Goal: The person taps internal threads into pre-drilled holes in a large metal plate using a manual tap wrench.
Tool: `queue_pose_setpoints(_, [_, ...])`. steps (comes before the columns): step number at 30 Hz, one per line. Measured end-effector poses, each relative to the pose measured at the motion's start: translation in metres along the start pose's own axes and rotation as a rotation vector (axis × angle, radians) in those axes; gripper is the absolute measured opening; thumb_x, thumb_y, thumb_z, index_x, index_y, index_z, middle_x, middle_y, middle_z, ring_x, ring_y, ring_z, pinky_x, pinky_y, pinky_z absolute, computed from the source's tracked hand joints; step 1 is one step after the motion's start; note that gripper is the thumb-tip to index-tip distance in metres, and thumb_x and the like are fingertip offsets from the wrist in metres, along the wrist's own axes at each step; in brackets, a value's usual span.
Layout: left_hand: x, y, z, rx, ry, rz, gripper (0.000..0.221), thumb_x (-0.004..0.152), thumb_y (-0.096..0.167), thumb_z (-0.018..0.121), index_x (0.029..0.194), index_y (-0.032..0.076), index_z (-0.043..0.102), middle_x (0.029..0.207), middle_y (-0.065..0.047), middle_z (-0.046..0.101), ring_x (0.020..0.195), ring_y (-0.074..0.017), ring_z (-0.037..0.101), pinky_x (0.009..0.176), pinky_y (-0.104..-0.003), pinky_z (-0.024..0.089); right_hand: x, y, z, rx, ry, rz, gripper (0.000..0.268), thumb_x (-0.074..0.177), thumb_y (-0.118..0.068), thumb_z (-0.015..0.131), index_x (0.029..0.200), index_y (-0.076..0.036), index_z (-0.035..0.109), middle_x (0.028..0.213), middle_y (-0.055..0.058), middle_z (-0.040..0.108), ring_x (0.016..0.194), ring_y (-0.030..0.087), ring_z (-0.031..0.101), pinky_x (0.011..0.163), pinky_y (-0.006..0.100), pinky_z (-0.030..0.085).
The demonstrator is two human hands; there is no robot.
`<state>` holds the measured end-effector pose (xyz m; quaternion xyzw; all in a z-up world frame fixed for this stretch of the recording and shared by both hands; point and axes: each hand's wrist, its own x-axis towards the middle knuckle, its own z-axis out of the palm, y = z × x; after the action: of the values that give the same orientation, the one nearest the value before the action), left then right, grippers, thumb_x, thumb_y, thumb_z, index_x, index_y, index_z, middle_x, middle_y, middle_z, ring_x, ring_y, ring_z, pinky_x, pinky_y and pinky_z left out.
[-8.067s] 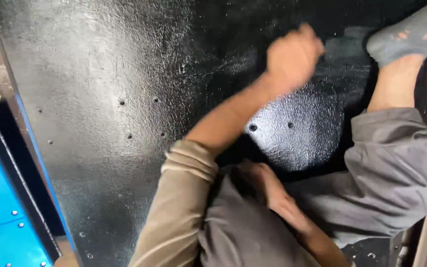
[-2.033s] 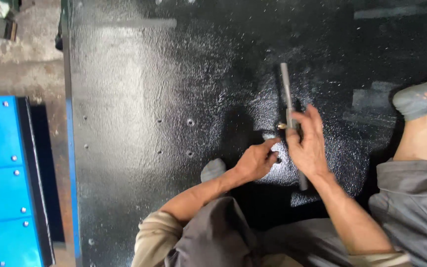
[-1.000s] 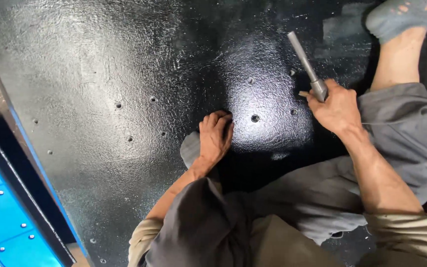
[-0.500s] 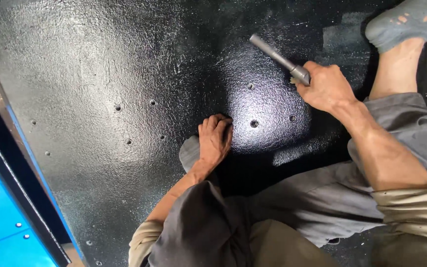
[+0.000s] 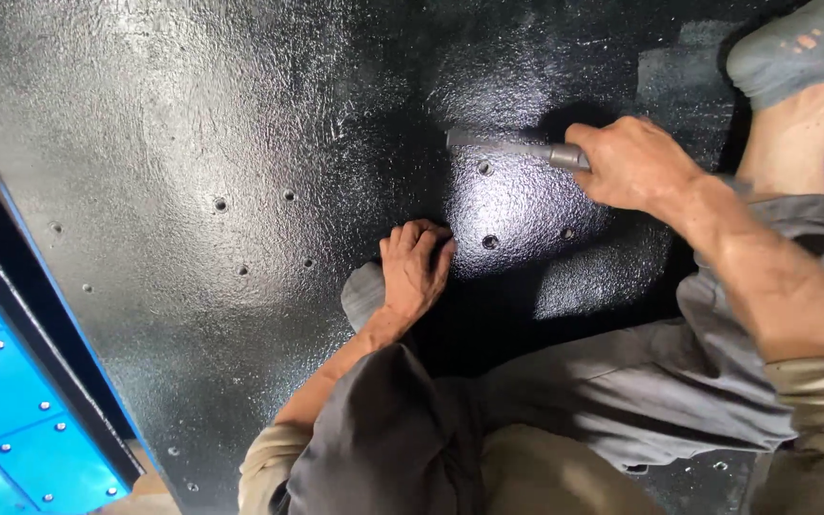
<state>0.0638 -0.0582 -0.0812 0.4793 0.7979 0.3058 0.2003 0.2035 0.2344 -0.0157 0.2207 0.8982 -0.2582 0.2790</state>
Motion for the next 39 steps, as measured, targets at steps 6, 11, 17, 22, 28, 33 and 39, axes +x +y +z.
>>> queue_pose_setpoints(6, [0.02, 0.049, 0.031, -0.436, -0.335, -0.225, 0.038, 0.098, 0.036, 0.068, 0.125, 0.008, 0.068, 0.106, -0.012, 0.075, 0.089, -0.0285, 0.074, 0.081, -0.039, 0.058, -0.001, -0.01, 0.045, 0.234, 0.286, 0.373, 0.019, 0.101, -0.023, 0.067, 0.106, -0.005, 0.067, 0.087, 0.027, 0.071, 0.084, 0.048, 0.069, 0.078, 0.055, 0.056])
queue_pose_setpoints(11, [0.014, 0.092, 0.097, -0.782, -0.874, -0.143, 0.055, 0.102, 0.044, 0.059, 0.141, 0.005, 0.053, 0.101, -0.012, 0.075, 0.093, -0.0255, 0.074, 0.082, -0.039, 0.059, 0.011, -0.029, 0.064, 0.721, 0.676, 0.64, 0.024, 0.085, -0.017, 0.074, 0.1, 0.0, 0.064, 0.082, 0.017, 0.074, 0.071, 0.028, 0.076, 0.067, 0.042, 0.06])
queue_pose_setpoints(17, [0.008, 0.097, 0.106, -1.211, -0.935, -0.546, 0.032, 0.105, 0.032, 0.054, 0.121, 0.005, 0.055, 0.083, -0.009, 0.068, 0.066, -0.0212, 0.07, 0.058, -0.034, 0.059, -0.017, -0.024, 0.033, 0.802, 0.605, 0.557, 0.043, 0.107, -0.03, 0.069, 0.131, 0.0, 0.052, 0.113, 0.028, 0.067, 0.098, 0.042, 0.063, 0.083, 0.052, 0.051])
queue_pose_setpoints(22, [0.021, 0.096, 0.064, -1.14, -0.944, -0.557, 0.034, 0.104, 0.034, 0.055, 0.122, 0.005, 0.058, 0.077, -0.004, 0.064, 0.06, -0.0162, 0.066, 0.054, -0.031, 0.057, -0.057, -0.021, -0.018, -0.147, 0.607, -0.076, 0.062, 0.079, -0.006, 0.063, 0.14, -0.017, 0.061, 0.15, 0.025, 0.051, 0.138, 0.045, 0.045, 0.112, 0.054, 0.041])
queue_pose_setpoints(28, [0.024, 0.062, 0.041, -1.222, -0.884, -0.506, 0.033, 0.104, 0.033, 0.061, 0.12, 0.004, 0.063, 0.067, 0.0, 0.052, 0.051, -0.0089, 0.048, 0.046, -0.027, 0.042, -0.046, 0.01, -0.008, -0.634, 0.493, -0.197, 0.04, 0.093, -0.021, 0.069, 0.132, -0.029, 0.073, 0.141, 0.004, 0.065, 0.136, 0.028, 0.056, 0.124, 0.043, 0.041])
queue_pose_setpoints(33, [0.049, 0.029, 0.021, -1.185, -0.611, -0.619, 0.032, 0.099, 0.029, 0.068, 0.118, 0.003, 0.067, 0.064, 0.003, 0.049, 0.049, -0.0066, 0.044, 0.044, -0.024, 0.037, -0.044, -0.003, -0.009, -0.584, 0.49, -0.099, 0.029, 0.092, -0.03, 0.071, 0.119, -0.023, 0.075, 0.111, 0.008, 0.072, 0.099, 0.03, 0.065, 0.083, 0.042, 0.056])
queue_pose_setpoints(39, [0.101, 0.007, 0.032, -1.335, -0.312, -0.45, 0.034, 0.099, 0.024, 0.073, 0.115, -0.005, 0.065, 0.076, -0.004, 0.063, 0.06, -0.0107, 0.059, 0.055, -0.027, 0.05, -0.046, -0.007, 0.007, -0.583, 0.399, 0.028, 0.031, 0.087, -0.048, 0.073, 0.093, -0.018, 0.068, 0.081, 0.006, 0.068, 0.081, 0.027, 0.066, 0.061, 0.038, 0.056])
